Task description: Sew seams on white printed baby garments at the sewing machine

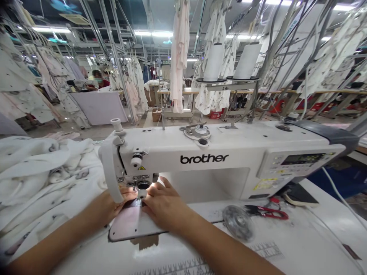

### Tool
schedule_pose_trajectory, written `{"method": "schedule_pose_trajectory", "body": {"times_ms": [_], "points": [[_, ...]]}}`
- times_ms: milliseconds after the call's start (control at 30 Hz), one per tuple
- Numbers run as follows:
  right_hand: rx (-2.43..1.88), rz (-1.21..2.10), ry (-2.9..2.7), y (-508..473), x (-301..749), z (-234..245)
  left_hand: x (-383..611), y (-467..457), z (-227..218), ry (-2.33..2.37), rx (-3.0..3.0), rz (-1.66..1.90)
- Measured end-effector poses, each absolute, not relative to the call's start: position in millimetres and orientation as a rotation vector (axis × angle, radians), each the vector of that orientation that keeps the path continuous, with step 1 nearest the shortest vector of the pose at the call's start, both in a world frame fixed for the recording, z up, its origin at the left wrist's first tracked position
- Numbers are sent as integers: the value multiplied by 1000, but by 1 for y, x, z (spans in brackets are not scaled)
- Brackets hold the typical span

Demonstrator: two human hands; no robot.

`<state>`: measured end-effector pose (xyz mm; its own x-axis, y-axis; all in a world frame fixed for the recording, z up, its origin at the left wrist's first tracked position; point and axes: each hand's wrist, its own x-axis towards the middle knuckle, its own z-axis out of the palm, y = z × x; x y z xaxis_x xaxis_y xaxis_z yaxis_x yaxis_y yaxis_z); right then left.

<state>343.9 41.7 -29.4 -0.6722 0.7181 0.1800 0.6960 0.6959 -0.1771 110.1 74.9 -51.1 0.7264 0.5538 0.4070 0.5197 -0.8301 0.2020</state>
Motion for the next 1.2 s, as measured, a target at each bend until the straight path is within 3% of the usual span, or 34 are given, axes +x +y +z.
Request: {"method": "schedule_pose_trajectory", "body": {"times_ms": [1200], "points": [[-1175,150,-2646,42,345,-30,116,67,-49,1027,2825,520]]}}
